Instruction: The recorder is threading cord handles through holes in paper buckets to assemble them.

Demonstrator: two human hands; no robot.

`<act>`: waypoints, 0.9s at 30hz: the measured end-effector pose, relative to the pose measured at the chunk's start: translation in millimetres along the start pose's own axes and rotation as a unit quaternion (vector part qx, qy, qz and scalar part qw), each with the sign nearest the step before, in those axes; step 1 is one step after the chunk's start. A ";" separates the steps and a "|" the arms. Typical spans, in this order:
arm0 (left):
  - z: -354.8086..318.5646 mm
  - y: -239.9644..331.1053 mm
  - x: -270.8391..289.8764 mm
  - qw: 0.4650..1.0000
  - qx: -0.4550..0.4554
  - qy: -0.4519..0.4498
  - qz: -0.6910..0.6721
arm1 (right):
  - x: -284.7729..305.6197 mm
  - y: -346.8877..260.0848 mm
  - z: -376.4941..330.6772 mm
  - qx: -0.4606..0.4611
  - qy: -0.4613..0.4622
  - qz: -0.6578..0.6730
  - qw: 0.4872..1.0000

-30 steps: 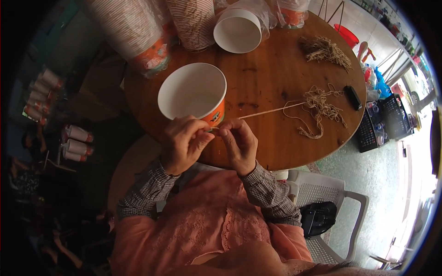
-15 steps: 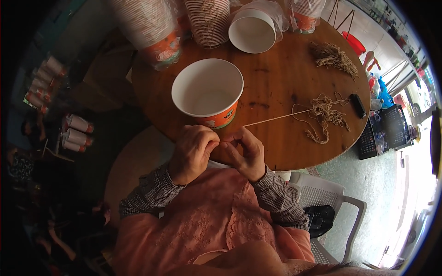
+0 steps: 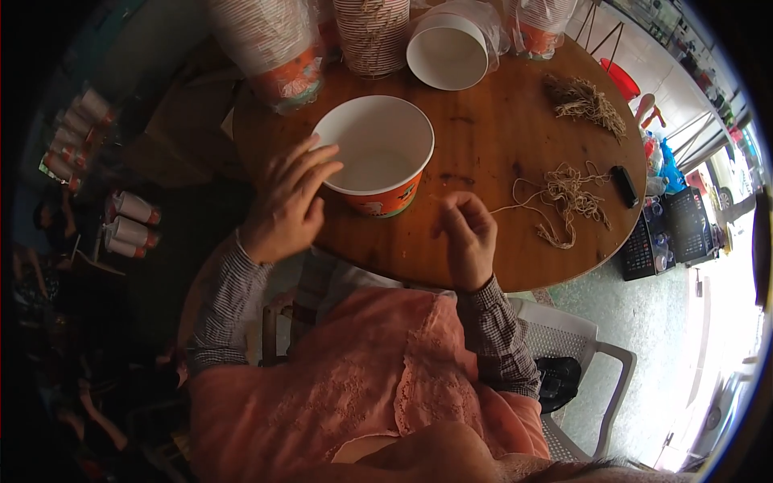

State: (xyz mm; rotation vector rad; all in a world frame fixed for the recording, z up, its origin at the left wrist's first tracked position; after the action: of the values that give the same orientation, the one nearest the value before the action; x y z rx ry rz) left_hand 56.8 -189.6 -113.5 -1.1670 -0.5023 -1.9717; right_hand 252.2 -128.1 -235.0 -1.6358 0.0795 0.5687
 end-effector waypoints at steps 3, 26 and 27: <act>-8.0 -19.0 -14.6 0.997 -0.058 -0.038 0.037 | -2.9 -6.3 -4.2 0.042 0.058 -0.015 0.997; 25.4 30.8 -26.2 0.940 0.091 0.052 -0.324 | -45.8 -46.6 -27.8 0.271 0.088 -0.182 0.941; 24.8 31.2 -26.6 0.941 0.091 0.049 -0.321 | -45.6 -46.1 -28.1 0.270 0.090 -0.185 0.941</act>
State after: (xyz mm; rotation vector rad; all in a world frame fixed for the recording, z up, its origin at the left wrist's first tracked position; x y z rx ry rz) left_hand 102.4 -181.5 -125.5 -0.8398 -1.0935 -2.4425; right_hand 238.5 -159.9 -173.4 -1.1202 0.0543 0.0878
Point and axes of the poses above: each hand's wrist, its own z-axis towards the middle knuckle, its own x-axis out of the back of the hand, y = z × x, the point moved 8 cm from there along z, towards the middle knuckle, and after that the axes turned 13 degrees about -x, right-handed, at the moved point
